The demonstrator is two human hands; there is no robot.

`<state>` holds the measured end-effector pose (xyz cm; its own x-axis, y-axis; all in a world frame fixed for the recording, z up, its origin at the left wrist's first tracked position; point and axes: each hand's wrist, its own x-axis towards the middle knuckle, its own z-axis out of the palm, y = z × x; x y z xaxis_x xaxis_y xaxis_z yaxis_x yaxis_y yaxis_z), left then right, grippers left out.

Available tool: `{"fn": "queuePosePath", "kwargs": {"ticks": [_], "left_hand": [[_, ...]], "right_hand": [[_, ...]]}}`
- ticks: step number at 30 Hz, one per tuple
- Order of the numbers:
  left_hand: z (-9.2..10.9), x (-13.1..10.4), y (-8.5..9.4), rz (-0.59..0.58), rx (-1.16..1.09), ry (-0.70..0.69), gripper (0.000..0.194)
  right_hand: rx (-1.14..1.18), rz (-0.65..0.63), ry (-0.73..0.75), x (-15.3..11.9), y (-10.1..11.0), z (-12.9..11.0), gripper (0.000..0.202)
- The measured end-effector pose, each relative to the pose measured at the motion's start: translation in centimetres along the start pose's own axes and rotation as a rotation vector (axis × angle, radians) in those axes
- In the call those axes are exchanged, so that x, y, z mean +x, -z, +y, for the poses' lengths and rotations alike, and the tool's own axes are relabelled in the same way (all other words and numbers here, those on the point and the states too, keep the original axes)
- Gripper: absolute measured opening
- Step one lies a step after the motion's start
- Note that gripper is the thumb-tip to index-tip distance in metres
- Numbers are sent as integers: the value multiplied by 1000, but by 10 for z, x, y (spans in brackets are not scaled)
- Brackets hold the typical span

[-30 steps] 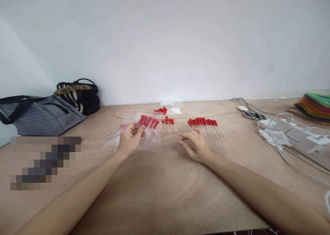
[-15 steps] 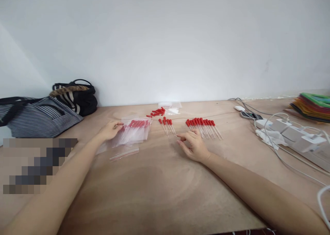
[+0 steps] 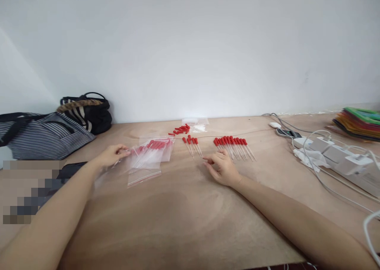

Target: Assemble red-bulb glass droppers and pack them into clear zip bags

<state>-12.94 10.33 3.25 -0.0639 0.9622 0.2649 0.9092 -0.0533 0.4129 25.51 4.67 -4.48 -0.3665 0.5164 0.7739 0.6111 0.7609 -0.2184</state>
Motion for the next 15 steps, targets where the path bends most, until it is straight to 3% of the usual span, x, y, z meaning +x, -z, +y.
{"fn": "queuePosePath", "kwargs": {"ticks": [2,6,7,9,11,13,15], "left_hand": [[8,-7,15,33,82,-18,10],[37,-23,37,318,289,-37,23],[47,-27,38,312,224,-55,23],[68,-36,28,117,-37,-103,25],[89,-43,7,-138,-229,-137,28],[107,-50,-20,-378,-301,-236,27],[120,-56,-47,-499,-272,-350,24]], "right_hand": [[-3,4,0,0,0,0,12],[-29,-16,-12,1,0,-2,11],[-33,-23,-14,1,0,-2,11],[-40,-31,-21,2,0,-3,11],[-48,-32,-31,1,0,-3,11],[-59,-39,-46,1,0,-2,10],[-68,-61,-68,0,1,0,9]]}}
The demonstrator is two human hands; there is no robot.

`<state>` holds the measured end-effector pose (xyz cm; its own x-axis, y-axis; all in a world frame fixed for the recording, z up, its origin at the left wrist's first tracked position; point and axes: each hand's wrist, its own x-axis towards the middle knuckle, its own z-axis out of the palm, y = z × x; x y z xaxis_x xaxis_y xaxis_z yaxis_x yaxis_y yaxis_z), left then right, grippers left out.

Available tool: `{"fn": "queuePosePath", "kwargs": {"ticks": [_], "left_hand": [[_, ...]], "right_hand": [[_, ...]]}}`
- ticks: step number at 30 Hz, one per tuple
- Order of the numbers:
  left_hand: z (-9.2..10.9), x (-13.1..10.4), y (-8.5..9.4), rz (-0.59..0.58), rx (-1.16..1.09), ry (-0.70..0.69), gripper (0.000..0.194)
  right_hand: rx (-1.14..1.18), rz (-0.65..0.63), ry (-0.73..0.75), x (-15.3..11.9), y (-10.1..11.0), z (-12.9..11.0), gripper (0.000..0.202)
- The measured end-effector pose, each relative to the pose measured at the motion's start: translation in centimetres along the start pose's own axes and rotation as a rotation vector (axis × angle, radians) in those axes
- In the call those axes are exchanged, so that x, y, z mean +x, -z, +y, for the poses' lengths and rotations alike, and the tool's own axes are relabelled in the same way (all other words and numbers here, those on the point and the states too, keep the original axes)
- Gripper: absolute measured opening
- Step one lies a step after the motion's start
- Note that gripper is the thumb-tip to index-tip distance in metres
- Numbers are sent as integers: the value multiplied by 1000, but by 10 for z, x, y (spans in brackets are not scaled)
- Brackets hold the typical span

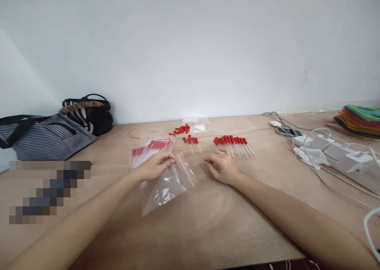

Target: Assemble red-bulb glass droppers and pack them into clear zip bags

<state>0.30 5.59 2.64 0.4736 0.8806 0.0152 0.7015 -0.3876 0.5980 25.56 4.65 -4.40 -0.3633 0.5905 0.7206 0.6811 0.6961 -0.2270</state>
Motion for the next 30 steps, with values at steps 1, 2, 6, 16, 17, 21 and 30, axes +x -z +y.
{"fn": "queuePosePath", "kwargs": {"ticks": [1,2,6,16,17,21,30], "left_hand": [[2,4,-12,-6,47,-35,22],[4,7,-22,38,121,-72,23],[13,3,-44,167,310,-210,38],[27,-16,-71,-54,212,-106,94],[26,-16,-71,-54,207,-110,93],[24,-15,-71,-45,197,-127,91],[24,-15,-72,-44,207,-120,92]], "right_hand": [[-2,-20,-12,0,0,1,9],[-3,-44,-23,-1,0,1,8],[16,-139,-38,-2,3,0,6],[202,-326,38,1,9,-6,4],[217,-328,42,1,9,-6,5],[269,-293,55,0,9,-7,7],[232,-293,28,0,8,-5,6]]}}
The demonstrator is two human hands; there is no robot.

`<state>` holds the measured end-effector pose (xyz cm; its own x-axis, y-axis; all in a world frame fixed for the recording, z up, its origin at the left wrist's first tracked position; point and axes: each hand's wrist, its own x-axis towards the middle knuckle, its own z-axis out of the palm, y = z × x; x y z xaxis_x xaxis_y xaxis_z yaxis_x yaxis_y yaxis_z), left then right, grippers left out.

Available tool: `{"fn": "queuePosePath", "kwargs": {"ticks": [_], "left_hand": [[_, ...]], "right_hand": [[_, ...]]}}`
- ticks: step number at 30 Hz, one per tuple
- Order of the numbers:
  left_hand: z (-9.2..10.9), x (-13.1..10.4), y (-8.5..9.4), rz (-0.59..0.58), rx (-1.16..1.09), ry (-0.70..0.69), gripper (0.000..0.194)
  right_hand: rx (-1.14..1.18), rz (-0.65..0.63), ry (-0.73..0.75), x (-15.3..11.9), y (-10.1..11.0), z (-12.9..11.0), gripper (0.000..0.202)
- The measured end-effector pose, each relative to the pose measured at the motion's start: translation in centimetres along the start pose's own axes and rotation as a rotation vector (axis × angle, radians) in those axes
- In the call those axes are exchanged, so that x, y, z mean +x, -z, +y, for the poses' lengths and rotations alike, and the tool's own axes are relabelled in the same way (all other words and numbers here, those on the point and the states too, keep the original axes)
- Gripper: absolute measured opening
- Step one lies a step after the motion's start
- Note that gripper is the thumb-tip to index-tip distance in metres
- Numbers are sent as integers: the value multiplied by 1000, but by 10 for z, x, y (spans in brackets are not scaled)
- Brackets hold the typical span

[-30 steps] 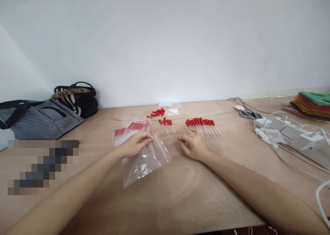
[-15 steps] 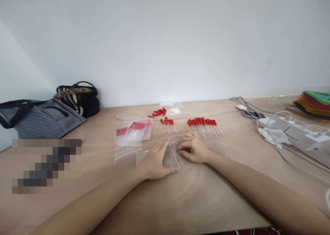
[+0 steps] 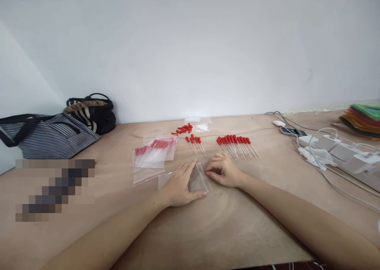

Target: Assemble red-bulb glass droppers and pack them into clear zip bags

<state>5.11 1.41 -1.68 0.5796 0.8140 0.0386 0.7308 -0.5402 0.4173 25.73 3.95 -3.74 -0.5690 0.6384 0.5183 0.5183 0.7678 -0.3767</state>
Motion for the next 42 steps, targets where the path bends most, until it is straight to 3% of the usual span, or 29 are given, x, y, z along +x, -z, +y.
{"fn": "queuePosePath", "kwargs": {"ticks": [14,23,32,42], "left_hand": [[0,0,-1,20,-16,14,92],[0,0,0,32,-31,8,91],[1,0,0,28,-31,5,91],[2,1,2,26,-59,-48,90]], "right_hand": [[67,-19,46,0,1,1,6],[55,-48,-6,0,1,2,5],[27,-131,23,0,1,1,12],[96,-196,-103,5,-10,-2,18]]}}
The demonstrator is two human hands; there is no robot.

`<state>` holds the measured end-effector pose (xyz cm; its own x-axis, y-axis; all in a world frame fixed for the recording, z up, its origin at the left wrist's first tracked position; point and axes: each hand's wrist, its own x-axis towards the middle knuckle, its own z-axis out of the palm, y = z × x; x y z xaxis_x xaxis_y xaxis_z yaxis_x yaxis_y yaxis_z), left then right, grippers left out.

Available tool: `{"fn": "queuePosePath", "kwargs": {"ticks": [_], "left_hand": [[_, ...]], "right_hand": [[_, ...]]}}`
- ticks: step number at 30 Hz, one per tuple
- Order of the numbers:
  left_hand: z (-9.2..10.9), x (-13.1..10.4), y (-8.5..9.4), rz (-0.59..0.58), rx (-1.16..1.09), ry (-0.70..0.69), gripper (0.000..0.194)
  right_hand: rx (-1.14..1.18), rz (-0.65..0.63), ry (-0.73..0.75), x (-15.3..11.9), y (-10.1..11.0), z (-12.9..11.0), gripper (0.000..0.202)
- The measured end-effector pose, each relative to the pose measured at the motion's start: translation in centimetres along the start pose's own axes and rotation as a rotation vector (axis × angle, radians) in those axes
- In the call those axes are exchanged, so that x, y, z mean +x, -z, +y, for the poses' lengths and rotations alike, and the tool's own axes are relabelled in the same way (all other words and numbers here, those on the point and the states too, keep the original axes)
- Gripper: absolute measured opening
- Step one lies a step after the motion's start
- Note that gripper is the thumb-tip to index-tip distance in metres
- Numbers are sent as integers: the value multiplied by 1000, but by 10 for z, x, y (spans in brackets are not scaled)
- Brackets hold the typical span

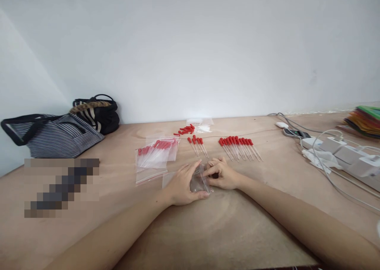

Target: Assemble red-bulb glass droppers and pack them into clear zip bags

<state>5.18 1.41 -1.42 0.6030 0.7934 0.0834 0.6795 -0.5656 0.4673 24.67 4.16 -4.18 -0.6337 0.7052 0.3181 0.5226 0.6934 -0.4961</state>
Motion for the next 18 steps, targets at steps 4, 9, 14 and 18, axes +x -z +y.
{"fn": "queuePosePath", "kwargs": {"ticks": [4,9,14,18], "left_hand": [[-2,0,0,15,-24,-19,89],[-5,0,-1,29,-36,-30,83],[-8,1,-4,46,-31,-47,80],[-8,2,-3,48,-26,-71,75]], "right_hand": [[87,41,-122,3,0,1,22],[159,-28,-52,2,3,2,22],[126,-86,-43,1,3,0,18],[7,-81,-77,2,0,-7,30]]}}
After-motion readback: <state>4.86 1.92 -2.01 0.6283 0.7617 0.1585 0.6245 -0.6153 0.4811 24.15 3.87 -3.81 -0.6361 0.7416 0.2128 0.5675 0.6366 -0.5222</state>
